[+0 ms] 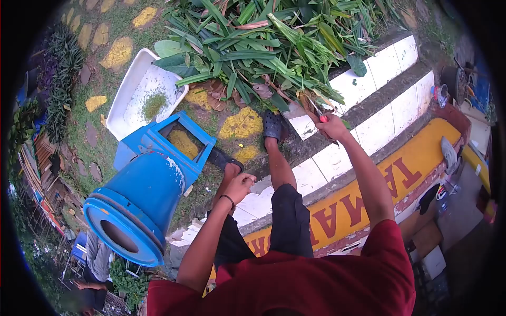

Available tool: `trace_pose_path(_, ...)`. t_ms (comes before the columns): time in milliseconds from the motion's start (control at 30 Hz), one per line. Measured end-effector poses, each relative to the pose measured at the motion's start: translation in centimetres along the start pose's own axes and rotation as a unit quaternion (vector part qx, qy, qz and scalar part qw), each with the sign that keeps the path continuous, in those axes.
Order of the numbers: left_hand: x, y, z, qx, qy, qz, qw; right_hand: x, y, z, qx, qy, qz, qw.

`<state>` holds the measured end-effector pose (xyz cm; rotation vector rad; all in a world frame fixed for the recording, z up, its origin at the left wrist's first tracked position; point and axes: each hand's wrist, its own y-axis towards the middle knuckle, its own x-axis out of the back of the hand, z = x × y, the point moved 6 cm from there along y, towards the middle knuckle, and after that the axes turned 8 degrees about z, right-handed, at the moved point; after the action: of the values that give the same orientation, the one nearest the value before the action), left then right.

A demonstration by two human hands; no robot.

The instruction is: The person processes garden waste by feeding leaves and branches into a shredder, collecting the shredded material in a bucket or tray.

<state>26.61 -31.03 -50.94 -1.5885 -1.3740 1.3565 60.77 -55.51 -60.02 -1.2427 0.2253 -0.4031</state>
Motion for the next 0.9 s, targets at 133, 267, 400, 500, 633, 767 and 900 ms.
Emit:
trace_pose_path(133, -0.3, -1.6, -3.6, 0.036, -0.167, 0.064, 0.983, -4.3, -13.1, 8.6, 0.026, 0.143, 0.079, 0.986)
trace_pose_path(267, 0.2, -4.9, -10.6, -0.049, -0.310, 0.084, 0.946, -7.9, -22.1, 13.6, 0.069, 0.174, 0.142, 0.972)
trace_pose_path(400, 0.0, -10.0, -16.7, -0.150, -0.170, 0.081, 0.971, -10.6, -28.7, 17.8, 0.123, 0.167, 0.159, 0.965)
trace_pose_path(500, -1.8, -14.2, -19.0, -0.171, -0.228, 0.137, 0.949, -12.4, -32.8, 19.9, 0.121, 0.144, 0.203, 0.961)
trace_pose_path(633, -4.5, -21.5, -22.5, -0.239, -0.260, 0.207, 0.912, -14.2, -37.5, 21.2, 0.117, 0.087, 0.220, 0.965)
trace_pose_path(767, -5.9, -25.2, -22.5, -0.236, -0.239, 0.192, 0.922, -17.3, -42.2, 21.7, 0.170, 0.143, 0.229, 0.948)
trace_pose_path(900, -5.8, -28.1, -20.7, -0.266, -0.259, 0.167, 0.913, -18.5, -46.9, 23.1, 0.172, 0.166, 0.237, 0.942)
